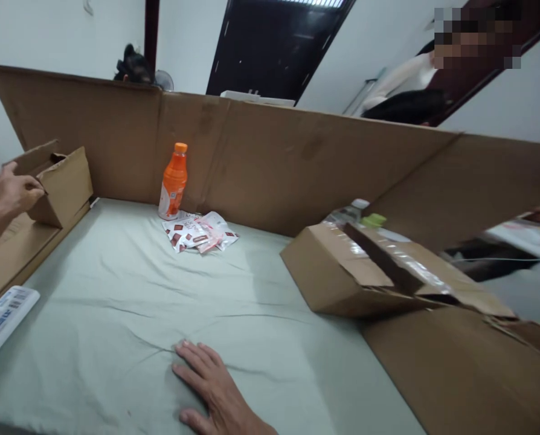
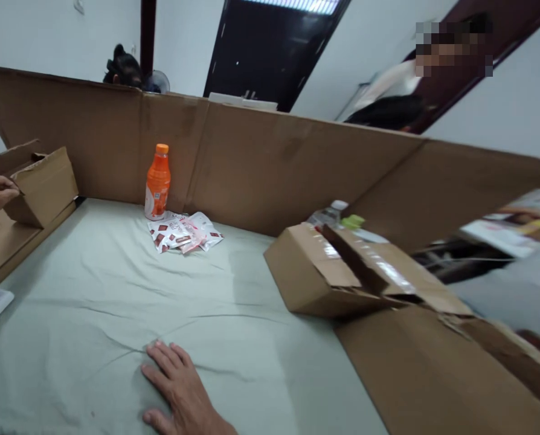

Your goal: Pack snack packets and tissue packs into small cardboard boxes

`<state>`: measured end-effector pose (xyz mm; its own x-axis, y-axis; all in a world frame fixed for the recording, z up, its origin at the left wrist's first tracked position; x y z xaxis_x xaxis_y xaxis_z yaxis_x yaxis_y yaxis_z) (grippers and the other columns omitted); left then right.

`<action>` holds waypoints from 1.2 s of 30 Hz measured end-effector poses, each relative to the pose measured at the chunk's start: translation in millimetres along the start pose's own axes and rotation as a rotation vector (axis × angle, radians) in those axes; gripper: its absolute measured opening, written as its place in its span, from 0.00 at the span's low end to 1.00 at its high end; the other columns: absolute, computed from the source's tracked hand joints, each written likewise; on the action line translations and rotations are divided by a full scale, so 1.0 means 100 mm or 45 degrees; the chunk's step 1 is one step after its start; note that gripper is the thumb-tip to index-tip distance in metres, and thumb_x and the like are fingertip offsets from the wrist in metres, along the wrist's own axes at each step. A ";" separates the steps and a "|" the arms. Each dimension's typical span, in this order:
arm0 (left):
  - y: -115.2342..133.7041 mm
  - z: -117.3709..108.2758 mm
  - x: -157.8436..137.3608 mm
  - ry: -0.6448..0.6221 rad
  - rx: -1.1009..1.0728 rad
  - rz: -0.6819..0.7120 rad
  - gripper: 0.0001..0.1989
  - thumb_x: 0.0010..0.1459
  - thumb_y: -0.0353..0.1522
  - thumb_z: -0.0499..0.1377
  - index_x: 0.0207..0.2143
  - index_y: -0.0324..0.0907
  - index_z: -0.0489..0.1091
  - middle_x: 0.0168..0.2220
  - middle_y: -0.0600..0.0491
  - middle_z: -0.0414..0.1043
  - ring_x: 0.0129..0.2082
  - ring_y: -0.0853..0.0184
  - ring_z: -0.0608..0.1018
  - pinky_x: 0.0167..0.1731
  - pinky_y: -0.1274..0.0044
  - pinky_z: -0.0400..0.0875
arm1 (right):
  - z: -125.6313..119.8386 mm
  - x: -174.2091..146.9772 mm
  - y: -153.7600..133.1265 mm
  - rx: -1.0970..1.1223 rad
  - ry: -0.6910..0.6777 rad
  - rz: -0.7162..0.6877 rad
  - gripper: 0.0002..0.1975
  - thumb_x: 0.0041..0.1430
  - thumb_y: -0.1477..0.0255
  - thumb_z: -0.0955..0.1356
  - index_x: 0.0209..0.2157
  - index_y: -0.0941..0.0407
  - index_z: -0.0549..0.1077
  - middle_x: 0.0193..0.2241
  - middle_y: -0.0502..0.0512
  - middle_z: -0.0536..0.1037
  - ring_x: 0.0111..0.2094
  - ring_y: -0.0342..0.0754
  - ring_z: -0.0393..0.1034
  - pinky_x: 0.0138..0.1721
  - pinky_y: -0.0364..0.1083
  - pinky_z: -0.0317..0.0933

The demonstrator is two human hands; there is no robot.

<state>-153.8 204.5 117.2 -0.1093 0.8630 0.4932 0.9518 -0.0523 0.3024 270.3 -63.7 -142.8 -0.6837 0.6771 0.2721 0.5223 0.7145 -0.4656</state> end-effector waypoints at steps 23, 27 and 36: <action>1.75 0.82 -2.79 -0.589 -1.396 0.329 0.59 0.56 0.50 0.69 0.74 0.63 0.29 0.78 0.50 0.27 0.75 0.40 0.47 0.69 0.44 0.44 | -0.97 -0.80 0.74 0.868 0.693 0.654 0.36 0.58 0.52 0.73 0.65 0.50 0.70 0.66 0.63 0.70 0.64 0.62 0.68 0.58 0.56 0.68; 1.56 1.19 -2.69 -0.605 -1.608 0.185 0.63 0.53 0.52 0.71 0.74 0.65 0.27 0.78 0.46 0.30 0.75 0.40 0.47 0.68 0.42 0.36 | -1.24 -0.65 1.09 0.804 0.678 0.737 0.24 0.58 0.52 0.72 0.49 0.53 0.82 0.52 0.63 0.82 0.54 0.61 0.76 0.55 0.57 0.70; 1.28 1.69 -2.78 -0.466 -1.458 0.026 0.70 0.43 0.61 0.69 0.74 0.59 0.26 0.77 0.44 0.40 0.73 0.38 0.54 0.68 0.48 0.57 | -1.87 1.00 2.71 0.252 0.651 1.063 0.22 0.60 0.61 0.70 0.52 0.60 0.76 0.54 0.65 0.79 0.56 0.58 0.72 0.59 0.56 0.64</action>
<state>46.8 42.7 -118.5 0.1674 0.9386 0.3017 0.1250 -0.3237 0.9378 438.8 230.4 -84.7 0.1897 0.9766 0.1017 0.6094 -0.0358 -0.7921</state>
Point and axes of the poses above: each hand's wrist, its own x-axis towards the middle knuckle, its own z-axis out of the palm, y = z × x, the point moved 8 cm from there along x, towards the middle knuckle
